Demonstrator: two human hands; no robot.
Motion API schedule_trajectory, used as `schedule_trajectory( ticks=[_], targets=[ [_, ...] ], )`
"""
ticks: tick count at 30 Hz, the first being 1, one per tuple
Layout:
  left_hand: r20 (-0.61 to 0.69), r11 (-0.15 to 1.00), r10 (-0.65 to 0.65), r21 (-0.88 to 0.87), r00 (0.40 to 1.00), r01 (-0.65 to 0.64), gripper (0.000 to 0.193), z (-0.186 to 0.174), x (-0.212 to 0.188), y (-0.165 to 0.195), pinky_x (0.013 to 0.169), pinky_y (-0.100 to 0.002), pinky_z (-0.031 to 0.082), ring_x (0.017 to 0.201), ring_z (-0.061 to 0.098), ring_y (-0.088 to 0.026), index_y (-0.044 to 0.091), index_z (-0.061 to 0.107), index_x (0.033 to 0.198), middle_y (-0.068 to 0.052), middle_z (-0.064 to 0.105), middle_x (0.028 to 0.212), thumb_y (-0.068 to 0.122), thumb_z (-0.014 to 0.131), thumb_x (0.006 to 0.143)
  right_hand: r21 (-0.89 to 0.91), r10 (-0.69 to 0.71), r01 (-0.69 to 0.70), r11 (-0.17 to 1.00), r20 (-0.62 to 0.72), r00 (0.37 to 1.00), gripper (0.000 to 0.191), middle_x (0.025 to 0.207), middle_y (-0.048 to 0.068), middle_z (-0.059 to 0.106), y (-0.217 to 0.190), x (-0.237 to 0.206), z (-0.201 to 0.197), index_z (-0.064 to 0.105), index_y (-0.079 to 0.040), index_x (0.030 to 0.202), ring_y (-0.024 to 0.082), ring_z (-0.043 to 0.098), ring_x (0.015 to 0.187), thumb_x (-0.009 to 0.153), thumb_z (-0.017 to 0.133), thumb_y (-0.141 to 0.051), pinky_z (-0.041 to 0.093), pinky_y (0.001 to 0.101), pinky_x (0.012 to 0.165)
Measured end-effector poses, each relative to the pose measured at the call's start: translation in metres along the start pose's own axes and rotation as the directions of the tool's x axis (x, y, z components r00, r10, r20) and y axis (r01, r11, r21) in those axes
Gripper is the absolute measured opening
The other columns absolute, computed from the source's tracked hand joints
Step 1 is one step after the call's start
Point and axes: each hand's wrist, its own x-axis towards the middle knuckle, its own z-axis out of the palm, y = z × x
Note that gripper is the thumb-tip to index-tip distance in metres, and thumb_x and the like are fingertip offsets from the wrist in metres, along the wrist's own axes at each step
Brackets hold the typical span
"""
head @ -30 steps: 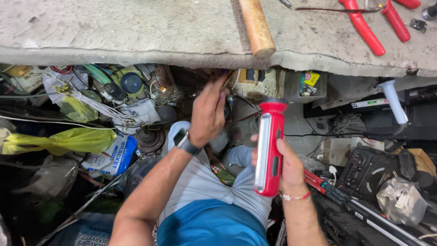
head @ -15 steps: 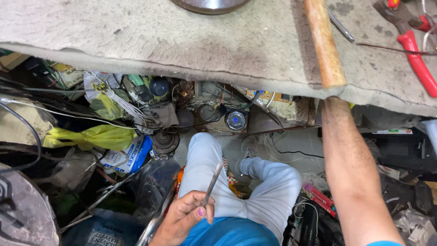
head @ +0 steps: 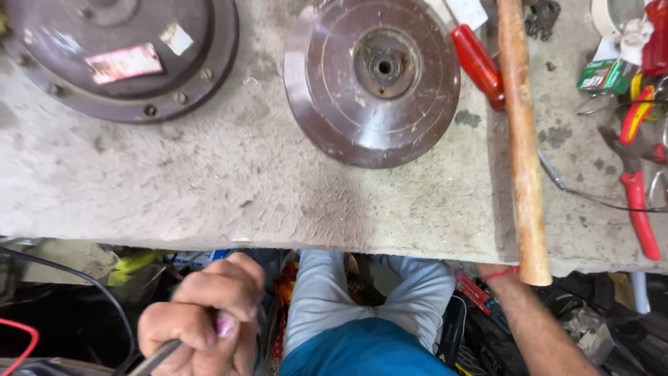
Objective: The person sits on the floor and uses a hammer and screwdriver to disassemble and reassemble two circular metal components. They remove screws, separate the parts, and then use a hammer to press a bearing into one of the components before rejoining the assembly.
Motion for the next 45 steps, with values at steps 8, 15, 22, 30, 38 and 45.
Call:
schedule_trajectory(
  ticks=[8,15,22,30,38,45],
  targets=[
    [-0.091,0.956,0.144,0.268,0.985,-0.115,0.065,0.021,0.033,0.045,0.051,-0.029,0.041,0.052,0.041,-0.017,0.006,0.035,0.068,-0.008,0.046,0.068,0.053,0.055,0.109,0.498,-0.347,0.266,0.825,0.075,0.935,0.01,0.085,0.01,0.071,-0.045,-0.096,-0.13,0.07,-0.003,0.082,0.025,0.07,0.077,0.085,0.073,-0.012,0.056,0.0367,0.069],
    [-0.161,0.813,0.024,0.577,0.987,0.075,0.048,0.067,0.017,0.071,0.057,-0.029,0.05,0.058,0.053,-0.016,-0.003,0.056,0.097,-0.017,0.058,0.094,0.04,0.051,0.117,0.456,0.099,-0.035,0.889,-0.116,0.988,0.024,0.08,0.013,0.067,-0.005,-0.097,-0.207,0.058,0.001,0.073,0.027,0.061,0.063,0.095,0.065,-0.004,0.047,0.0377,0.06],
    [-0.261,0.844,-0.088,0.493,0.961,0.211,0.009,0.08,0.018,0.06,0.061,-0.02,0.041,0.064,0.047,-0.01,0.0,0.057,0.122,-0.013,0.058,0.086,0.008,0.057,0.118,0.017,0.085,-0.083,0.996,-0.231,0.969,0.032,0.127,0.018,0.063,0.069,-0.037,-0.229,0.074,-0.009,0.122,0.027,0.064,0.089,0.091,0.08,-0.01,0.053,0.0391,0.072],
    [-0.081,0.934,-0.019,0.355,0.997,0.046,0.022,0.146,0.005,0.015,0.047,-0.019,0.034,0.051,0.046,-0.006,-0.002,0.068,0.126,-0.012,0.066,0.077,0.015,0.065,0.113,0.031,-0.185,0.194,0.981,-0.187,0.965,0.023,0.122,0.011,0.065,0.14,0.014,-0.241,0.074,-0.01,0.113,0.028,0.066,0.099,0.091,0.081,-0.005,0.056,0.0386,0.078],
    [0.04,0.941,-0.337,-0.021,0.941,0.338,0.045,0.262,-0.017,-0.023,0.052,-0.02,0.036,0.059,0.039,-0.002,0.001,0.055,0.147,-0.022,0.066,0.139,0.022,0.064,0.108,0.996,0.214,0.067,0.066,-0.08,0.974,0.011,0.096,0.012,0.066,0.156,-0.008,-0.303,0.062,-0.003,0.11,0.016,0.061,0.073,0.107,0.069,-0.011,0.052,0.0309,0.065],
    [0.426,0.954,-0.298,0.091,0.854,0.287,0.041,0.319,-0.02,0.03,0.064,-0.027,0.056,0.071,0.064,-0.013,0.001,0.059,0.137,-0.019,0.069,0.116,0.028,0.067,0.107,0.887,-0.307,-0.132,-0.443,-0.012,0.952,0.018,0.084,0.01,0.068,0.13,0.019,-0.354,0.066,-0.003,0.103,0.016,0.06,0.066,0.099,0.071,-0.02,0.053,0.0297,0.057]
  ],
)
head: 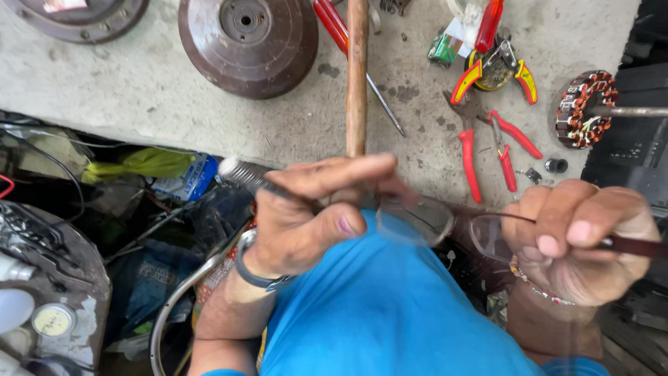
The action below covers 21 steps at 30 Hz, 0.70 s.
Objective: The person sits on the floor and uses a hammer and screwdriver to disassemble and reassemble two circular metal components. They remove screws, separate the parts, and then use a hammer to press a bearing into one of the components before rejoining the assembly.
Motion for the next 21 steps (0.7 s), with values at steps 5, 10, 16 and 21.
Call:
schedule_trajectory(
  ticks=[5,10,16,21],
  targets=[
    [0.303,0.981,0.174,-0.137,0.937,-0.138,0.024,0.002,-0.026,0.028,0.062,-0.033,0.055,0.069,0.066,-0.019,0.003,0.058,0.118,-0.016,0.068,0.096,0.023,0.064,0.108,0.179,-0.085,0.039,0.983,0.253,0.964,0.014,0.083,0.009,0.069,-0.007,0.01,0.019,0.068,-0.005,0.1,0.016,0.06,0.065,0.098,0.069,-0.019,0.052,0.0302,0.057],
    [0.393,0.939,0.31,-0.268,0.866,-0.215,0.015,0.0,-0.036,0.053,0.057,-0.036,0.046,0.061,0.059,-0.02,0.005,0.051,0.1,-0.013,0.061,0.084,0.017,0.058,0.106,0.242,-0.159,0.071,0.968,0.363,0.918,0.016,0.082,0.008,0.069,-0.005,0.02,0.033,0.068,-0.005,0.099,0.016,0.06,0.065,0.098,0.07,-0.02,0.052,0.0302,0.057],
    [0.408,0.926,0.374,-0.217,0.833,-0.309,0.027,0.005,-0.024,0.062,0.05,-0.04,0.036,0.052,0.05,-0.021,0.007,0.043,0.079,-0.01,0.053,0.07,0.01,0.051,0.104,0.258,-0.17,0.066,0.964,0.401,0.9,0.018,0.081,0.008,0.069,0.002,0.031,0.04,0.067,-0.005,0.099,0.016,0.06,0.064,0.097,0.072,-0.022,0.052,0.0303,0.056],
    [0.392,0.936,0.348,-0.197,0.852,-0.292,0.037,0.005,-0.034,0.069,0.047,-0.043,0.028,0.047,0.042,-0.022,0.01,0.034,0.067,-0.008,0.046,0.061,0.007,0.046,0.102,0.223,-0.178,0.089,0.971,0.422,0.889,0.02,0.081,0.007,0.068,0.004,0.025,0.032,0.066,-0.004,0.098,0.016,0.061,0.063,0.097,0.073,-0.023,0.052,0.0303,0.056]
  ],
)
